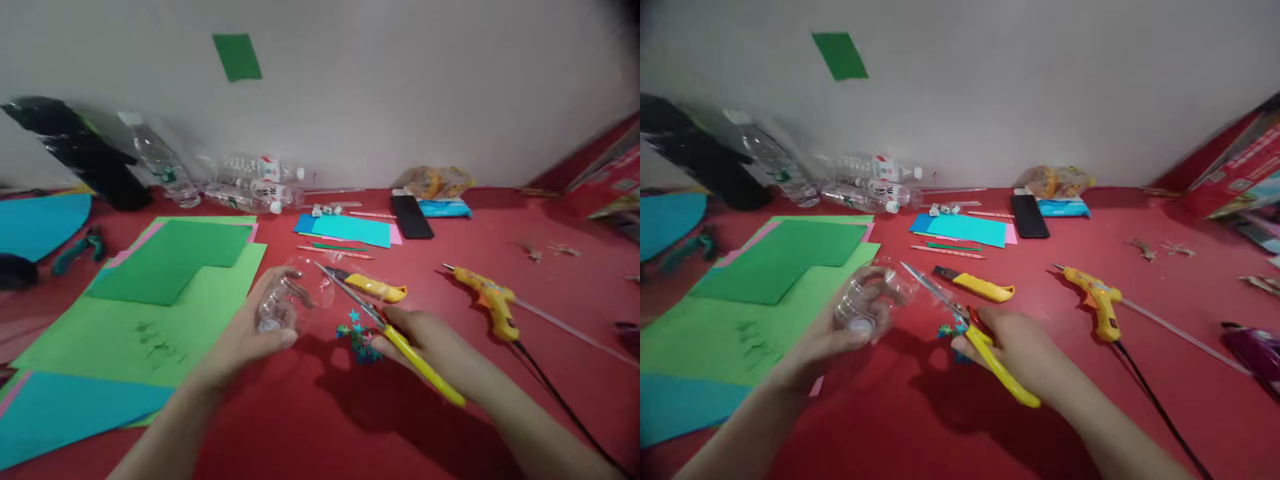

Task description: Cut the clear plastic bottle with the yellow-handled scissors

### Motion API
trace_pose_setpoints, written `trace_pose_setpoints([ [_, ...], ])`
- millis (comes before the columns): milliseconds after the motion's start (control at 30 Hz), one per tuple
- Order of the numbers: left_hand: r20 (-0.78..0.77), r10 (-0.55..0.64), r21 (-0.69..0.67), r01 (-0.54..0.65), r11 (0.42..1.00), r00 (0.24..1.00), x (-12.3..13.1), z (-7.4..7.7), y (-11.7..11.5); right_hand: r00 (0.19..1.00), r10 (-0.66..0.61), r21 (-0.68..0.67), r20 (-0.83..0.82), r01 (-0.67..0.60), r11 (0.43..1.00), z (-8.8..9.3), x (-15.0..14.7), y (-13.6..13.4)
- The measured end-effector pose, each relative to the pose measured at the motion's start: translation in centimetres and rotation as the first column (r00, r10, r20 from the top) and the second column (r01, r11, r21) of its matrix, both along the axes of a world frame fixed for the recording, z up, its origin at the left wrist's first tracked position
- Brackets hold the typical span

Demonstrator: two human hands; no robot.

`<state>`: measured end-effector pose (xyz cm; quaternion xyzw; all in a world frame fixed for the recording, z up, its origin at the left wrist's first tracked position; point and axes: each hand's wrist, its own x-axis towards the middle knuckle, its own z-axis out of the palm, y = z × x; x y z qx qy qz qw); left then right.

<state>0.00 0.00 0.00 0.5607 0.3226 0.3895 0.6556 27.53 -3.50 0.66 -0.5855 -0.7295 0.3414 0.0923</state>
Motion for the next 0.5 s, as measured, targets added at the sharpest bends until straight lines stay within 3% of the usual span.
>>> trace_pose_setpoints([
  [500, 0.104, -0.042, -0.011, 0.044, 0.999, 0.994, -0.20, -0.75, 0.64, 1.000, -0.017, 0.004, -0.025, 0.017, 1.000, 0.20, 0.61, 0.25],
])
